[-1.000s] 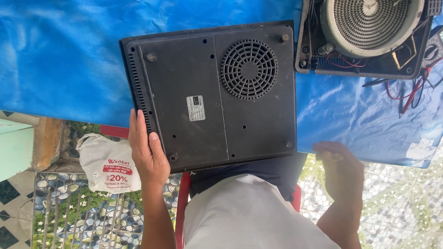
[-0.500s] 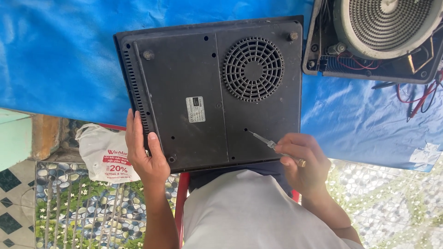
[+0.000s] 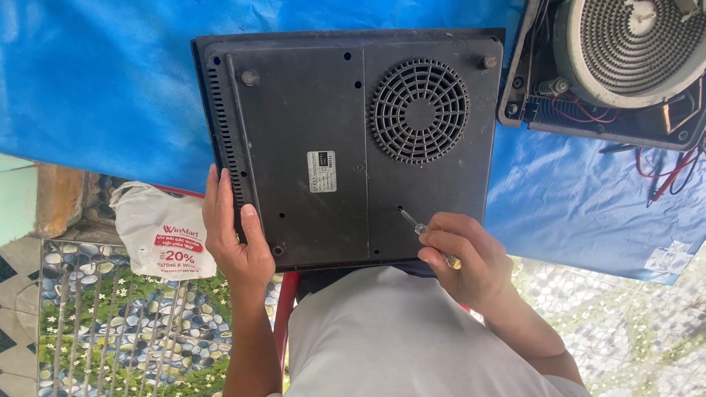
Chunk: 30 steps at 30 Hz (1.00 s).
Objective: A person uses a screwdriver to remove screws from the back cover of an induction cooker, then lifts the cover to inspect the internal components.
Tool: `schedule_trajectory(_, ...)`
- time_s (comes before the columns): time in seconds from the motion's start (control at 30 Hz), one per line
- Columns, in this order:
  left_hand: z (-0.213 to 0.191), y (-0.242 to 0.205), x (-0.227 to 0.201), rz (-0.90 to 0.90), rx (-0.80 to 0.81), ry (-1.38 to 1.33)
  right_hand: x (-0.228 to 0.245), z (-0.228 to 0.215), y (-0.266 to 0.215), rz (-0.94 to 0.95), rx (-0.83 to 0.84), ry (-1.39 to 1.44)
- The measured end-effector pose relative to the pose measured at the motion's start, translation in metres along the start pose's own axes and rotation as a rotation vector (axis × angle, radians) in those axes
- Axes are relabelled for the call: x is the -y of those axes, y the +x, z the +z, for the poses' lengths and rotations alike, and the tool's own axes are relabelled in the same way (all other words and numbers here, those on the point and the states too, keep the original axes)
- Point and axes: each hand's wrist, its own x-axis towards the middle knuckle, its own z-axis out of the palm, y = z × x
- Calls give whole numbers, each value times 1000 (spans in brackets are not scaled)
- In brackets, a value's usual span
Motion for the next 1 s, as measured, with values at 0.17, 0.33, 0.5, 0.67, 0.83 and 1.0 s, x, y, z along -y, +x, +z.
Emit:
schedule_trajectory(0.17, 1, 0, 3, 11, -7, -8, -12, -1, -15, -17, -26, 15)
schedule_trajectory(0.33, 2, 0, 7, 25, -4, -11, -15, 2, -15, -29, -78, 27)
schedule_trajectory(0.5, 1, -1, 5, 38, -10, -7, -21, -7, -18, 20, -273, 36)
schedule_trajectory(0.67, 1, -1, 9, 61, -17, -8, -11, -17, -22, 72, -336, 199)
schedule_trajectory(0.83, 0, -3, 14, 88, -24, 5, -8, -23, -43, 135, -261, 370)
schedule_trajectory(1.0, -9, -3, 14, 39, 99, -86, 5, -47, -59, 932, -31, -193)
